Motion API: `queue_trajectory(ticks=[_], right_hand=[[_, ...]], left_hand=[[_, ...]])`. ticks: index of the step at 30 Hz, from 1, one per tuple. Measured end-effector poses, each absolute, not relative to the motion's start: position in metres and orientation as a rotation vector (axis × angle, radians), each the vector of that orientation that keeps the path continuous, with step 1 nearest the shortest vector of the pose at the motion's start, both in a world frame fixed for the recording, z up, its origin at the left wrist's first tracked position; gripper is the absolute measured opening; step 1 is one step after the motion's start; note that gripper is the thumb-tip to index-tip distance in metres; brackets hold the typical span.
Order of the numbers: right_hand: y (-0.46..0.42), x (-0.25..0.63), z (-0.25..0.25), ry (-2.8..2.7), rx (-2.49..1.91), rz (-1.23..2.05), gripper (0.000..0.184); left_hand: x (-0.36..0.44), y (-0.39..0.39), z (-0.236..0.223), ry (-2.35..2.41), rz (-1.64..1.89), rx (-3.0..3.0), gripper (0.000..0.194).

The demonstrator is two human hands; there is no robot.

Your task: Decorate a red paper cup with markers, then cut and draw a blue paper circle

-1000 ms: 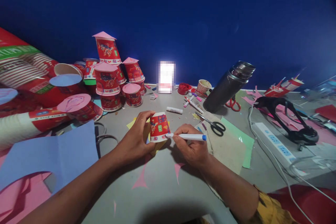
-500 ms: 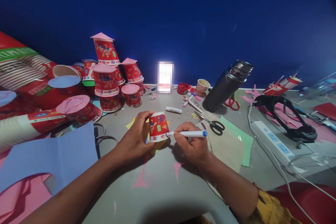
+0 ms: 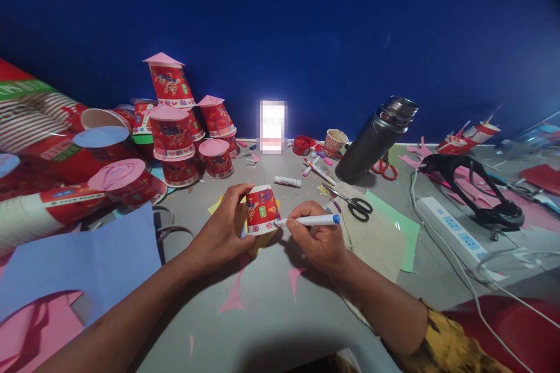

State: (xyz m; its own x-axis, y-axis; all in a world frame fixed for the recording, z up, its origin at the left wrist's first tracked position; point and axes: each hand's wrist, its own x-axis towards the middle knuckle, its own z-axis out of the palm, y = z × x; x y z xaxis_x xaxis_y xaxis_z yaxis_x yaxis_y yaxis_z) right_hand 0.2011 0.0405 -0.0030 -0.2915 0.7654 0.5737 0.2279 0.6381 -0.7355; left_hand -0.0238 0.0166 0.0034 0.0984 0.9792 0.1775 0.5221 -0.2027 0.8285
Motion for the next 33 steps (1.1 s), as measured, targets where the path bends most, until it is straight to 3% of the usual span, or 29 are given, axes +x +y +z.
queue_trajectory(ticks=[33], right_hand=[[0.0374, 0.2006, 0.0021, -1.837, -0.78, 0.659, 0.014]], left_hand=[[-0.024, 0.0151, -0.0009, 1.488, 1.014, 1.798, 0.074]])
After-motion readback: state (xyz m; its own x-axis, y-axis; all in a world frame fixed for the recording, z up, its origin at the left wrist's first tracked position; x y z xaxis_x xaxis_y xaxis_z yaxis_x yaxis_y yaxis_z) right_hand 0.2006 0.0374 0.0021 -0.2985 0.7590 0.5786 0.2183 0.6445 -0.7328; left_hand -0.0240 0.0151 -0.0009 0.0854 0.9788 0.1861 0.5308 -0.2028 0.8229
